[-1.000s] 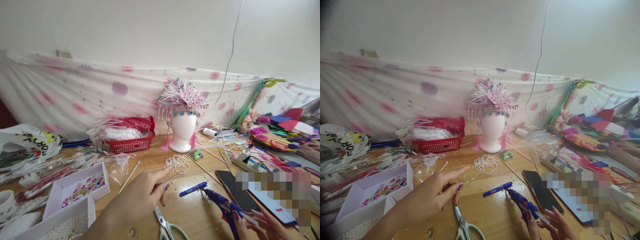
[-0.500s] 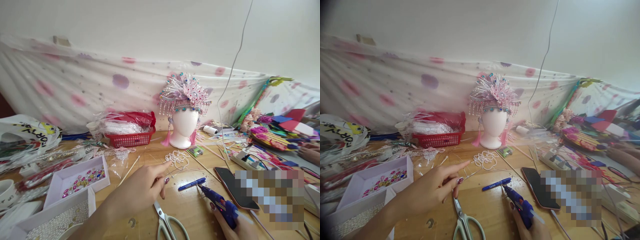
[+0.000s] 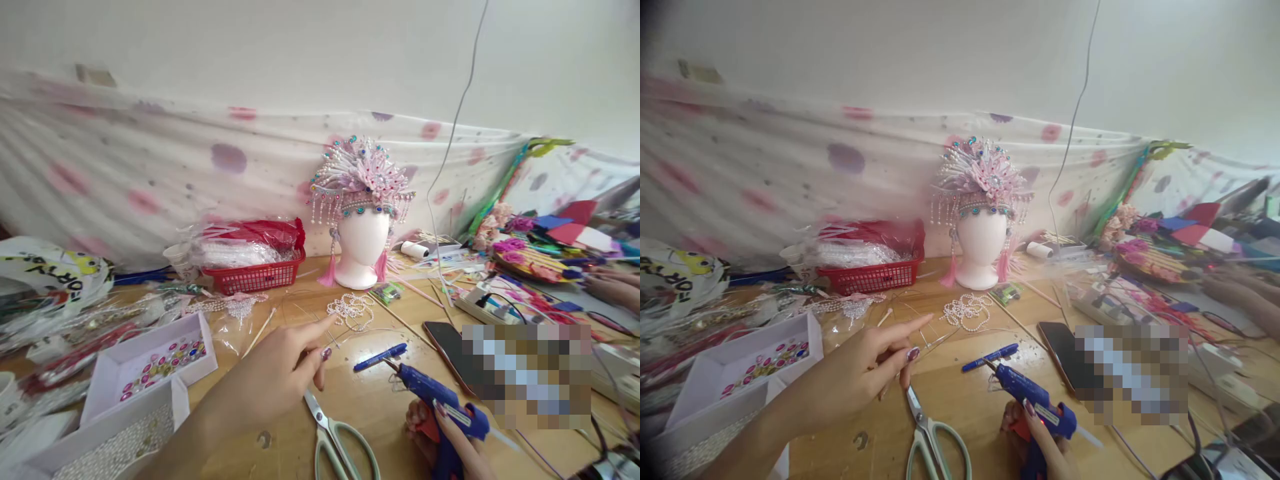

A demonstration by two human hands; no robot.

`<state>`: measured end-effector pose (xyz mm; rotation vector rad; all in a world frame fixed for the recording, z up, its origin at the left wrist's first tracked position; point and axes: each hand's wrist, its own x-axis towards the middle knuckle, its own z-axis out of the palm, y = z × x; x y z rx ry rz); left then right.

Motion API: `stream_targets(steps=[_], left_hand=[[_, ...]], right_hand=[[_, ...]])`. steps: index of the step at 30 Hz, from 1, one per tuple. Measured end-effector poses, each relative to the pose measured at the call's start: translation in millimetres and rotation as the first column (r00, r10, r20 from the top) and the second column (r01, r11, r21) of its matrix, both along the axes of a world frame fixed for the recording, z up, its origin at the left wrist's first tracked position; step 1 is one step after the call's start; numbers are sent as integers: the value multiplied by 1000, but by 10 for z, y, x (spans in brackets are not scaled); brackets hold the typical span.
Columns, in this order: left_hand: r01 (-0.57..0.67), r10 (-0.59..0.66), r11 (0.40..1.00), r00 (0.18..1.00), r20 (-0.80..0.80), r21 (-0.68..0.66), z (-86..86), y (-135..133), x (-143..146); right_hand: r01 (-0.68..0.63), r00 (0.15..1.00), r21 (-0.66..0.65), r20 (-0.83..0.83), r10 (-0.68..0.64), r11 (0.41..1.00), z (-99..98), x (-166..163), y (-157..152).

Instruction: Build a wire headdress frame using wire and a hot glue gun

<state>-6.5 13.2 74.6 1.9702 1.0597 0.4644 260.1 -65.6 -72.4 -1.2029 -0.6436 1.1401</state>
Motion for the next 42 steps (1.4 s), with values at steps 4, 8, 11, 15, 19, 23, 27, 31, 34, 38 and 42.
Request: stream_targets(steps=[4,8,11,15,19,23,27,31,34,38,42], left_hand=[[-8,8,1000,999,-33,1,24,-9,5],[-15,13,1000,999,-46,-24,3,3,-1],[-23,22,999,999,-36,-26,-48,28,-20],[-33,32,999,999,-41,-38,-108,50,-59],[-21,20,1000,999,-40,-14,-120,42,-85],[-25,26,999,998,-58,21,-110,48,-86],[-19,23,998,998,-64,54,-104,60,-79],[-20,23,998,997,-74,52,-96,51,-72],[-23,26,999,997,-68,45,-94,47,-69],[-21,23,999,998,-65,41,-99,46,-73],[-29,32,999,997,-74,36,-101,39,-78]], right_hand=[[-4,983,23,-184,8,1000,59,0,-10],[73,984,73,-167,-60,995,76,128,-34],[213,968,48,-144,-204,976,180,162,2],[267,936,-43,-226,-269,963,302,170,47],[81,967,-139,-229,-111,987,261,176,44],[270,953,-1,-144,-268,963,220,198,41],[316,934,144,-218,-282,938,287,246,18],[154,956,32,-258,-140,988,307,254,14],[59,969,-59,-237,-72,996,261,230,5],[-61,972,-50,-229,48,997,215,181,-25],[-127,967,-76,-231,107,989,181,128,-1]])
